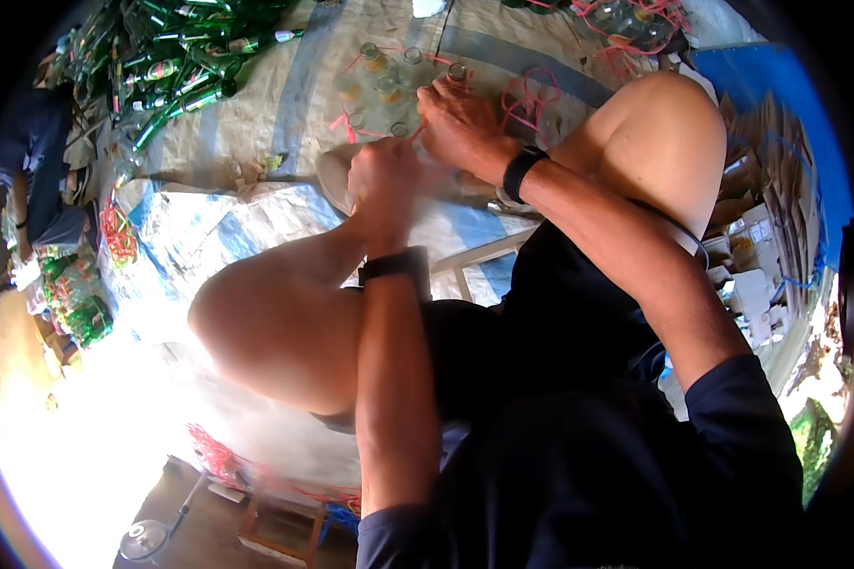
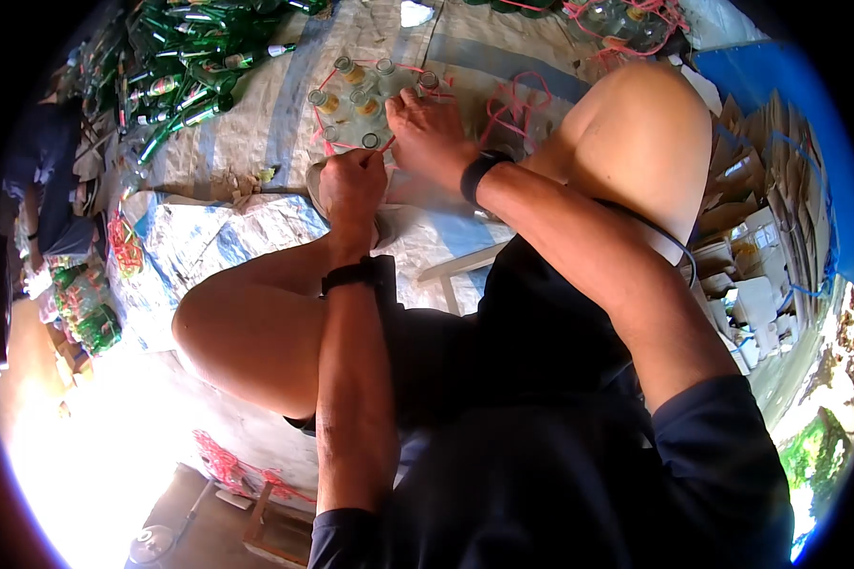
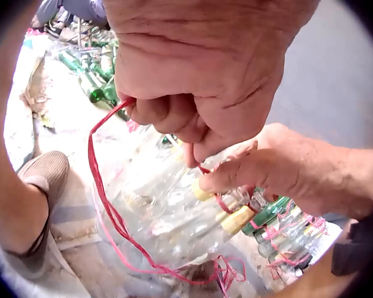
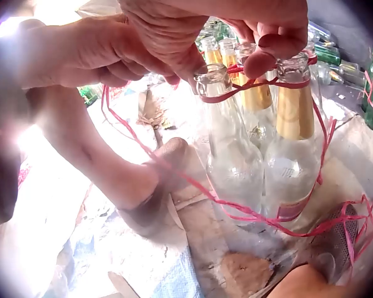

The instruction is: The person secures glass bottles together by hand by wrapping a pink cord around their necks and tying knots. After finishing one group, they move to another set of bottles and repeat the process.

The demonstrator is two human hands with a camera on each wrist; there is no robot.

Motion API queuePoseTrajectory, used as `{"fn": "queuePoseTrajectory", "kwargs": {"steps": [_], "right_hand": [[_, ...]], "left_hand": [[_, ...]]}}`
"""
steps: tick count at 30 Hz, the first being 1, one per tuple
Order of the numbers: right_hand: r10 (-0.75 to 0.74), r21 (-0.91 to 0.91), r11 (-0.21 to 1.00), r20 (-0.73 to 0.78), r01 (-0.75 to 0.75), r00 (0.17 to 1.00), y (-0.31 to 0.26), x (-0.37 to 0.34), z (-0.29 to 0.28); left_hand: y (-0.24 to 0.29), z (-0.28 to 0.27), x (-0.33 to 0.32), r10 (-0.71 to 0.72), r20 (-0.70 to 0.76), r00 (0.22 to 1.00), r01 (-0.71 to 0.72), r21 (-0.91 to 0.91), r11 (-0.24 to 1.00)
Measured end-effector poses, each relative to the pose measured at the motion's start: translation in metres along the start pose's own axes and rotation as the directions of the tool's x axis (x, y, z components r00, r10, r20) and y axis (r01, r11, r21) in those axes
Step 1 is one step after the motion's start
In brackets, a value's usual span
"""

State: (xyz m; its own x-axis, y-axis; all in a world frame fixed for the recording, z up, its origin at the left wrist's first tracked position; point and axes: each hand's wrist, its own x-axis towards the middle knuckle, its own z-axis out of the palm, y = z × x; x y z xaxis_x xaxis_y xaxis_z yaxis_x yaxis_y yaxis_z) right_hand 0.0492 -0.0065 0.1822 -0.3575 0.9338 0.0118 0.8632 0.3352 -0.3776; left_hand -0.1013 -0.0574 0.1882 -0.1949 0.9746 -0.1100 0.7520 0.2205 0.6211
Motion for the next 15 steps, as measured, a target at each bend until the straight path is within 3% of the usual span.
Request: {"fn": "queuePoseTrajectory", "kwargs": {"steps": [6,8,15], "right_hand": [[-0.087,0.012,0.996,-0.102,0.089,0.991,0.008,-0.005,0.008],[-0.228,-0.064,0.974,-0.338,0.219,0.913,0.011,-0.005,0.012],[-0.187,-0.079,0.982,-0.309,0.171,0.933,0.008,-0.007,0.011]], "left_hand": [[0.017,-0.029,0.021,0.069,0.102,0.992,-0.083,0.147,0.986],[0.018,-0.028,0.035,0.178,0.127,0.976,-0.203,0.223,0.954],[0.02,-0.028,0.062,0.275,0.161,0.948,-0.305,0.215,0.928]]}}
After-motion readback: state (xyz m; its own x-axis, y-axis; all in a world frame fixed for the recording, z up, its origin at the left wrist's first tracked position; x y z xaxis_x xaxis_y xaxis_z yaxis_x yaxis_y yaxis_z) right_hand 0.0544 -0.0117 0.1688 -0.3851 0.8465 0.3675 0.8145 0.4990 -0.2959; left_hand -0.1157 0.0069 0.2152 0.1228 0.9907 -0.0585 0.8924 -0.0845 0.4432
